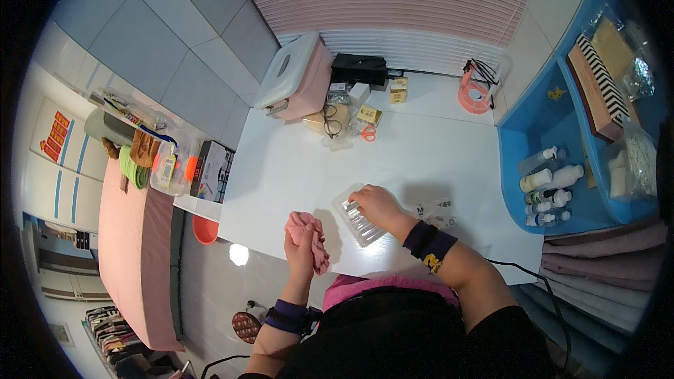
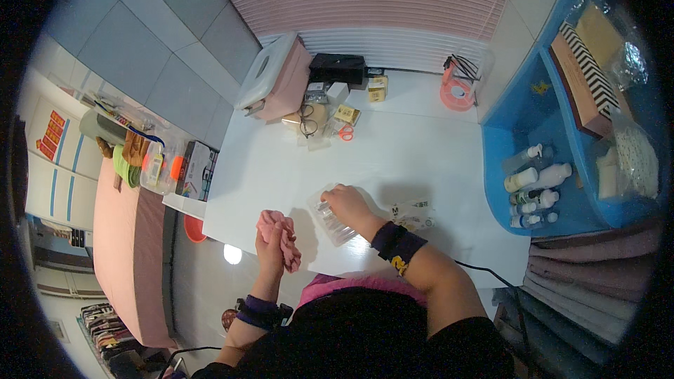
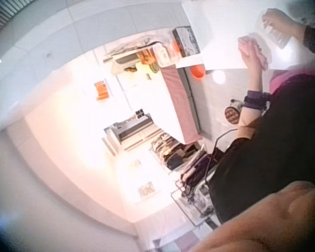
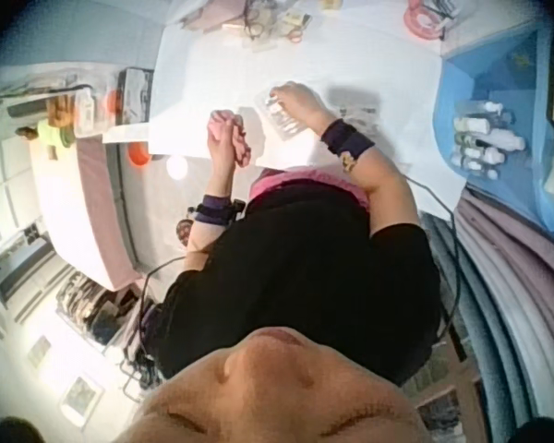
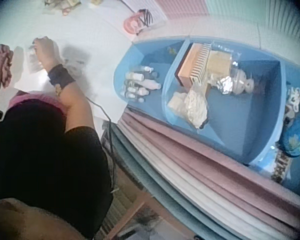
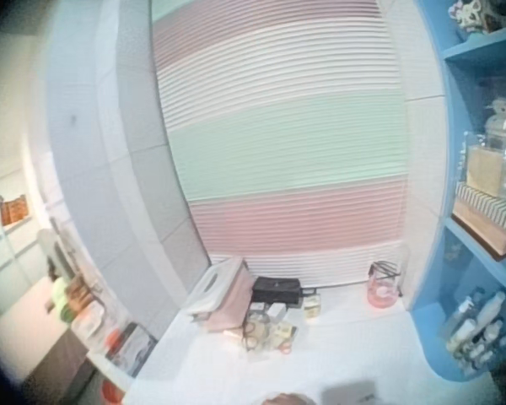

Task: The person organizes various small items on a white desk, including bottles, boxes, and containers. They use a pink cloth to wipe the items and place them into a pink plastic storage box.

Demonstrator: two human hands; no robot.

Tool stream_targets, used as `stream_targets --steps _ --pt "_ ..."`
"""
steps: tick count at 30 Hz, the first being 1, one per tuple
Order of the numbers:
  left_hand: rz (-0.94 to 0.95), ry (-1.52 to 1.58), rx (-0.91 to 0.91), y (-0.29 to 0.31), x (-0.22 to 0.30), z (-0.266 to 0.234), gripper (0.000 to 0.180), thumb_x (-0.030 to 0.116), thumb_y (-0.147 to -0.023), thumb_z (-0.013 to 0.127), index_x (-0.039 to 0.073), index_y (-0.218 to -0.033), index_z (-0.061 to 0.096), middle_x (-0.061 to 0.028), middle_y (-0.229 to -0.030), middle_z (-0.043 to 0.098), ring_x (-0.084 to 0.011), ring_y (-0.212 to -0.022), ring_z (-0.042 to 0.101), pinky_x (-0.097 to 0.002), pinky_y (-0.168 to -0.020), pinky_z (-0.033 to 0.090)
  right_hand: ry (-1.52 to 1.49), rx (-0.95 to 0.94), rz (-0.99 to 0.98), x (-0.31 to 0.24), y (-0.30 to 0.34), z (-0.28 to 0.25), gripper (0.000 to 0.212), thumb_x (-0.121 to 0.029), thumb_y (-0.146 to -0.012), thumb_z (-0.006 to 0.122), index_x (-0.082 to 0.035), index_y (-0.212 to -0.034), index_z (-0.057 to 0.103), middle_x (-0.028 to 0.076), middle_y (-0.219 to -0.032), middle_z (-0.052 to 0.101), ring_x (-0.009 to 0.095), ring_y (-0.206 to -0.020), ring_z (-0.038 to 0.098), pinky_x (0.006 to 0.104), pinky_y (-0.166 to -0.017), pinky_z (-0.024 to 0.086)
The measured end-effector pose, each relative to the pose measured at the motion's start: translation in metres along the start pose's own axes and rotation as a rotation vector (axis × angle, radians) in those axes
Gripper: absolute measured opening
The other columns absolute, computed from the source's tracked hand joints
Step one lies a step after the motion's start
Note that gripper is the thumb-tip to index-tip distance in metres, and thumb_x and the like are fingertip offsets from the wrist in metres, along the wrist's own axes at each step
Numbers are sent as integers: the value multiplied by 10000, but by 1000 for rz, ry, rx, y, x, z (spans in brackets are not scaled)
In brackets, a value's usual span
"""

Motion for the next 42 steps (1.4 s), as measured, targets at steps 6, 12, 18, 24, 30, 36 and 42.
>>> stream_targets --steps 6,12,18,24,30,36,42 --pt "-19 0 18 1 -2 2 269 137 -941 601 6 -1147 488 -83 -840 631 -165 -675 629 -270 -560 521 127 -46 -52 11 1 25 260 -93 -769 663 -117 -1027 649 71 -982 639 245 -1073 568 424 -1010 408" --pt "-57 24 -22 -1 -8 6 283 132 -934 612 18 -1162 490 -86 -835 636 -158 -653 628 -263 -536 515 203 -163 -26 16 7 35 293 -122 -772 649 -118 -1065 656 78 -1070 643 240 -1147 542 470 -1078 354" --pt "-60 17 -32 -5 -12 6 296 125 -923 626 16 -1165 495 -90 -854 642 -155 -653 630 -258 -539 517 169 -227 -46 14 13 34 316 -149 -783 653 -117 -1097 659 73 -1122 641 241 -1184 527 455 -1054 360" --pt "-61 8 -52 -12 -14 11 281 128 -916 630 11 -1139 505 -96 -868 644 -162 -674 634 -265 -560 521 144 -134 -55 18 18 35 311 -128 -798 633 -120 -1109 652 62 -1117 645 235 -1139 553 418 -997 390" --pt "-62 -49 -115 -26 -8 21 262 140 -918 627 8 -1112 509 -91 -849 637 -163 -676 631 -274 -560 516 107 -71 -48 19 16 32 302 -99 -781 613 -117 -1077 667 58 -1061 650 232 -1082 569 416 -945 401" --pt "-87 -91 -173 -43 1 36 242 144 -927 616 10 -1099 511 -89 -817 632 -157 -655 619 -271 -536 507 69 15 -58 13 12 24 294 -97 -745 623 -111 -1034 675 56 -999 654 234 -1033 584 413 -920 410" --pt "-148 -129 -231 -67 16 59 233 139 -933 610 2 -1097 518 -84 -813 628 -151 -640 608 -272 -542 506 -15 111 -62 13 5 15 289 -82 -739 631 -103 -1025 668 59 -1014 654 250 -1016 588 406 -926 421"
Point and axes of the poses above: each hand's wrist, its own y-axis away from the middle knuckle, its own z-axis out of the palm, x = y × z, the point moved 6 cm from there along -y, towards the middle knuckle
